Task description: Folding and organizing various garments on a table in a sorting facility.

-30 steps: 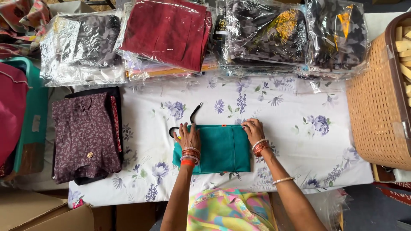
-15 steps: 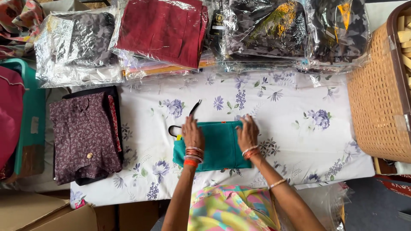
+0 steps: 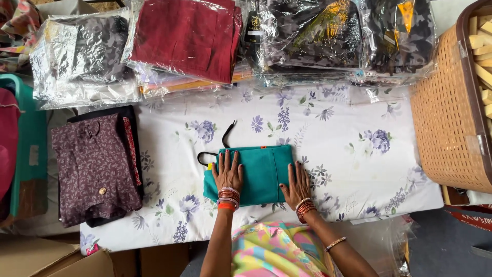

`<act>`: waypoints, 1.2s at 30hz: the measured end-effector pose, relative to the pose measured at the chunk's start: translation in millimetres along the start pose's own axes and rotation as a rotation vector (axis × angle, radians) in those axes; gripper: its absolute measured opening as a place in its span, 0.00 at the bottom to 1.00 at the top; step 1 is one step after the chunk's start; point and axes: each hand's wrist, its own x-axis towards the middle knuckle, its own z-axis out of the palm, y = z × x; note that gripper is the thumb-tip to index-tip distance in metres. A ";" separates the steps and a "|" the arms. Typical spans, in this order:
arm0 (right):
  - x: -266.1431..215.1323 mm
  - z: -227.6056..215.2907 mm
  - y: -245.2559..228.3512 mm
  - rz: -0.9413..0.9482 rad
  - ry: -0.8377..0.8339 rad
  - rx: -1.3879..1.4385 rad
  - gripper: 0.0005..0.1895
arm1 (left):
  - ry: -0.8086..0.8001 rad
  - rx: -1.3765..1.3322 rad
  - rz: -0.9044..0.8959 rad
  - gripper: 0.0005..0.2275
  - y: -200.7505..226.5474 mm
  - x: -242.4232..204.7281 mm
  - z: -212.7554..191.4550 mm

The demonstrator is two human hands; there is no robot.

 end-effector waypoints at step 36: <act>-10.2 -127.5 -0.1 -0.566 0.114 0.119 0.16 | -0.154 -1.792 -0.536 0.29 -37.5 -31.6 33.8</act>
